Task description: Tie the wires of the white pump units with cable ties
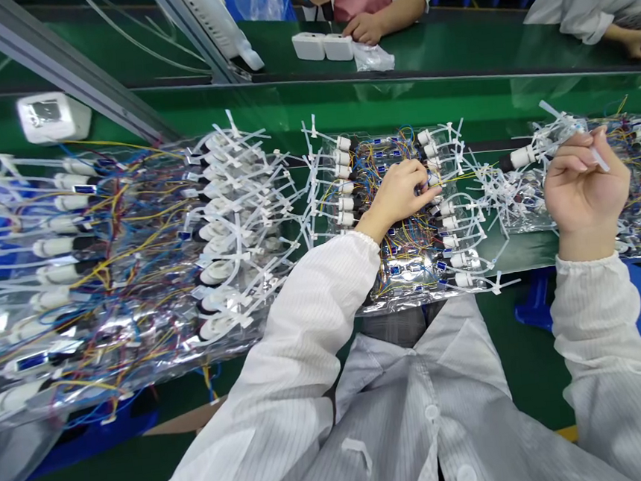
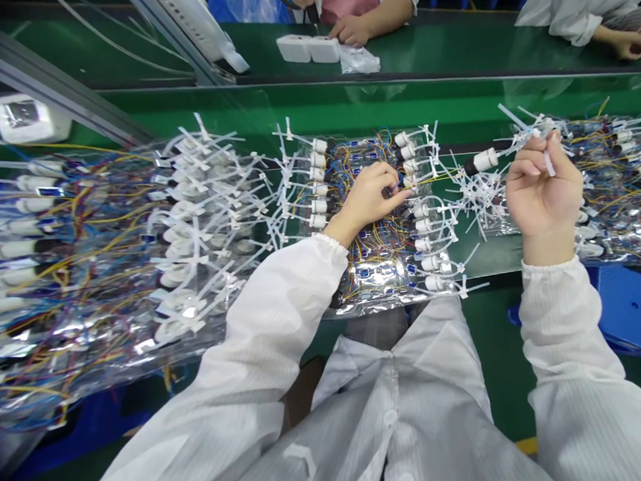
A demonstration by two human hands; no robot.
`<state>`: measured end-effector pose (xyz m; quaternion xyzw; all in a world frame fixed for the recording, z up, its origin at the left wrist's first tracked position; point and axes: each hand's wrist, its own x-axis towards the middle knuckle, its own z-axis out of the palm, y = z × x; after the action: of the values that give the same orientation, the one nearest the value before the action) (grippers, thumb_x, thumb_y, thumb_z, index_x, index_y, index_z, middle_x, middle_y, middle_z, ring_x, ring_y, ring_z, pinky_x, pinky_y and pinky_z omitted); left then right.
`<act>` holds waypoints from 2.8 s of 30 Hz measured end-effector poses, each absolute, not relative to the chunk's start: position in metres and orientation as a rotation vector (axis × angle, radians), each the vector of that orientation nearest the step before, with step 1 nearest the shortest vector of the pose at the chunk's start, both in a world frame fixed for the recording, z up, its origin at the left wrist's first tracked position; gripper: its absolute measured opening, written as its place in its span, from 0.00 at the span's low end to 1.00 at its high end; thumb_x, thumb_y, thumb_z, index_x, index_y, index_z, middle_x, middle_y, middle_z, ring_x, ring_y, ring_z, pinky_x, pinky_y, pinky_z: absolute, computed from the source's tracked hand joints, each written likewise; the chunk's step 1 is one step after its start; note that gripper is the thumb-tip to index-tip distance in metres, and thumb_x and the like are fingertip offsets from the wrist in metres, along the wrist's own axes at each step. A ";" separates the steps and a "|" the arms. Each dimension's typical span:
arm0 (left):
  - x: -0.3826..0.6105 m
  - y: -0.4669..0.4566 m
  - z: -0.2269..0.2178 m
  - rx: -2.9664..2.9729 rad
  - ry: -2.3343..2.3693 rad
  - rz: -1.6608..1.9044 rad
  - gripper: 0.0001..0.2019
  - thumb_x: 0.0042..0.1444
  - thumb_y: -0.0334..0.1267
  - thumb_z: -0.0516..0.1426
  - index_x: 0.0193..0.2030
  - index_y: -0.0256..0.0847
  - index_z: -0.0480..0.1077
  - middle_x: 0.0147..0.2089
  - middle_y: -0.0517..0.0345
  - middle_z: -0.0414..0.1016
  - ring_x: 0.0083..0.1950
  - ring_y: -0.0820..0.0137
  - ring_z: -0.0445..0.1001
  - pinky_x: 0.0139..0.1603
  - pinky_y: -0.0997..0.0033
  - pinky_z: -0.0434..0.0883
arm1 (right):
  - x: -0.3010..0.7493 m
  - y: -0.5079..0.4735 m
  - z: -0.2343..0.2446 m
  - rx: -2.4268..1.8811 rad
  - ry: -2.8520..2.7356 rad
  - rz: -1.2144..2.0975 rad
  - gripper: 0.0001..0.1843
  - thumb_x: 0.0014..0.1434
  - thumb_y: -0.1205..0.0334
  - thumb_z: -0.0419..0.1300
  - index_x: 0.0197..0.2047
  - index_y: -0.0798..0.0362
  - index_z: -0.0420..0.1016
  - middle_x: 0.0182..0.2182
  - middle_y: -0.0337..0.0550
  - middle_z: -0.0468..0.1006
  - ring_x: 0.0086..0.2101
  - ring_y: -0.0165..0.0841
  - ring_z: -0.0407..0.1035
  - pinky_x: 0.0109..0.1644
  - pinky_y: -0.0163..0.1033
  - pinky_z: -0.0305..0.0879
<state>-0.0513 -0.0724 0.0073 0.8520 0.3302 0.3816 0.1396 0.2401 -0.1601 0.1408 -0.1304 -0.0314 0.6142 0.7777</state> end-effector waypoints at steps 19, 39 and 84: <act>-0.053 -0.072 0.012 2.180 0.905 1.119 0.11 0.73 0.43 0.62 0.38 0.45 0.68 0.40 0.56 0.80 0.42 0.64 0.77 0.49 0.60 0.74 | 0.242 -0.194 0.170 1.629 2.175 1.195 0.25 0.73 0.29 0.52 0.37 0.28 0.85 0.30 0.55 0.80 0.35 0.41 0.69 0.30 0.54 0.76; -0.053 -0.071 0.012 2.172 0.927 1.259 0.25 0.59 0.29 0.62 0.26 0.48 0.46 0.31 0.59 0.65 0.35 0.65 0.68 0.40 0.57 0.70 | 0.209 -0.177 0.156 -0.083 -0.127 1.573 0.22 0.75 0.58 0.58 0.64 0.20 0.78 0.32 0.43 0.81 0.23 0.33 0.62 0.24 0.49 0.67; -0.055 -0.053 -0.004 1.667 0.850 1.363 0.14 0.76 0.47 0.57 0.37 0.44 0.69 0.32 0.60 0.73 0.33 0.71 0.75 0.40 0.68 0.76 | 0.225 -0.172 0.139 -0.248 -0.150 1.430 0.10 0.77 0.62 0.55 0.41 0.48 0.72 0.29 0.37 0.70 0.21 0.22 0.60 0.19 0.28 0.63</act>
<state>-0.0554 -0.0534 -0.0037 0.6596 0.3362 0.5391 0.4017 0.2250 -0.1722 0.1387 -0.1133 -0.0687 0.6533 0.7454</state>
